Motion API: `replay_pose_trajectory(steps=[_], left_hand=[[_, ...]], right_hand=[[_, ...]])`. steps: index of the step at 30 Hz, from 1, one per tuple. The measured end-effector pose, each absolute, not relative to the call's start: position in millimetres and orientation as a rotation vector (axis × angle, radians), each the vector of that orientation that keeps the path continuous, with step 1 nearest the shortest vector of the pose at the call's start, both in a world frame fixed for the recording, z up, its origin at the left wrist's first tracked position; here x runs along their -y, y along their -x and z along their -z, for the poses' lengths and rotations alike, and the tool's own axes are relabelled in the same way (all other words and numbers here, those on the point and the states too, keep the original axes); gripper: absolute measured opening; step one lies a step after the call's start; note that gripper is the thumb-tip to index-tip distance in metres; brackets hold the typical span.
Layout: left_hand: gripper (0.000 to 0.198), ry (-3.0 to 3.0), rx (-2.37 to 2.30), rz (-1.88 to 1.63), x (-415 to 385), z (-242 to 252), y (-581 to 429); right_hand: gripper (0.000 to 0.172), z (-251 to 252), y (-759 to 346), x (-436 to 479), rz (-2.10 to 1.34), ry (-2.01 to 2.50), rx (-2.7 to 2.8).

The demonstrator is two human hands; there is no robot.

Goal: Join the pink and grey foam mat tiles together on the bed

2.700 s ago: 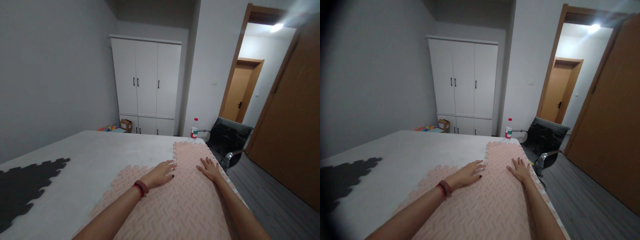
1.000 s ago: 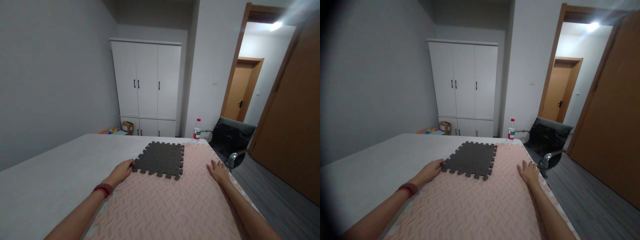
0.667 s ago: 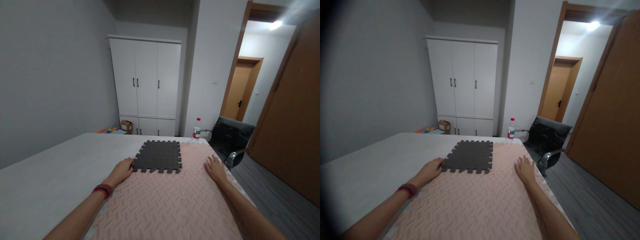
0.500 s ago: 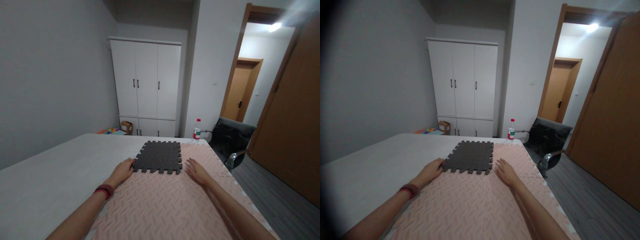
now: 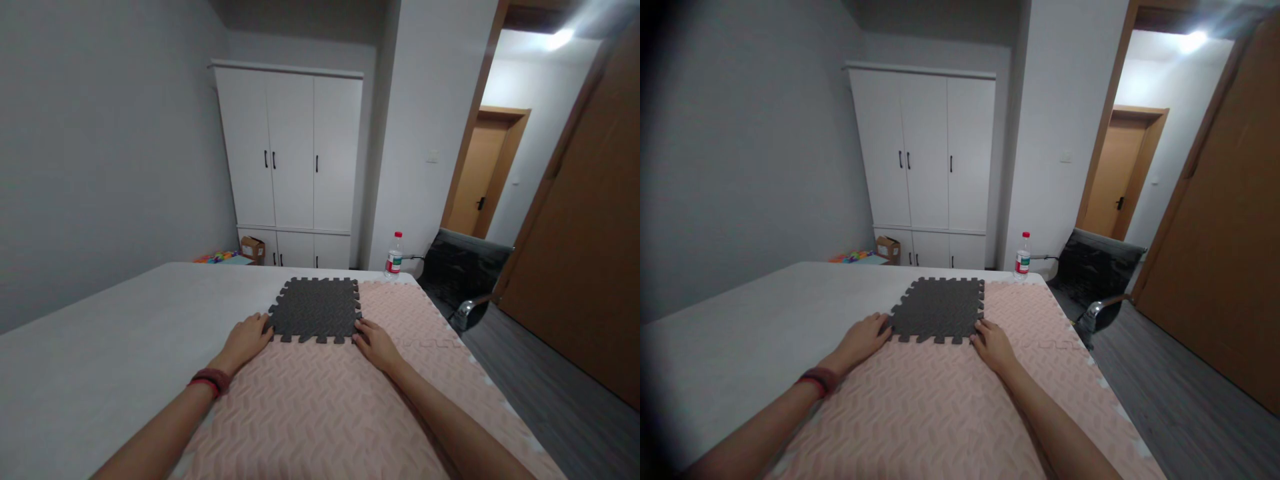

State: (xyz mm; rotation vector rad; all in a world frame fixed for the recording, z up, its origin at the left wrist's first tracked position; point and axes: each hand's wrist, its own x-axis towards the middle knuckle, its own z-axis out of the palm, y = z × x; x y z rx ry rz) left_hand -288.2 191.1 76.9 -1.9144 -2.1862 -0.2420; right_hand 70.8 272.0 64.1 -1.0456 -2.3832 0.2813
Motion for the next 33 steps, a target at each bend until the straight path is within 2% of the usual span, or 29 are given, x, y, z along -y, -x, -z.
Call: replay_pose_trajectory(steps=[10,18,27,33], left_hand=[[0.038,1.89,2.149,0.171,-190.2,-72.1,278.0],[0.048,2.259,2.069,0.25,-225.6,-70.0,244.2],[0.059,2.313,2.156,0.25,-236.0,-49.9,223.1],[0.062,2.324,2.169,0.243,-235.7,-50.7,225.8]], right_hand=[[0.038,-57.1,-69.1,-279.6,-0.297,1.102,2.417],[0.055,-53.0,-68.0,-277.4,-0.325,1.14,2.525],[0.058,-59.2,-76.0,-290.1,-0.398,1.138,2.592],[0.057,-70.5,-165.7,-334.3,-0.26,1.545,2.275]])
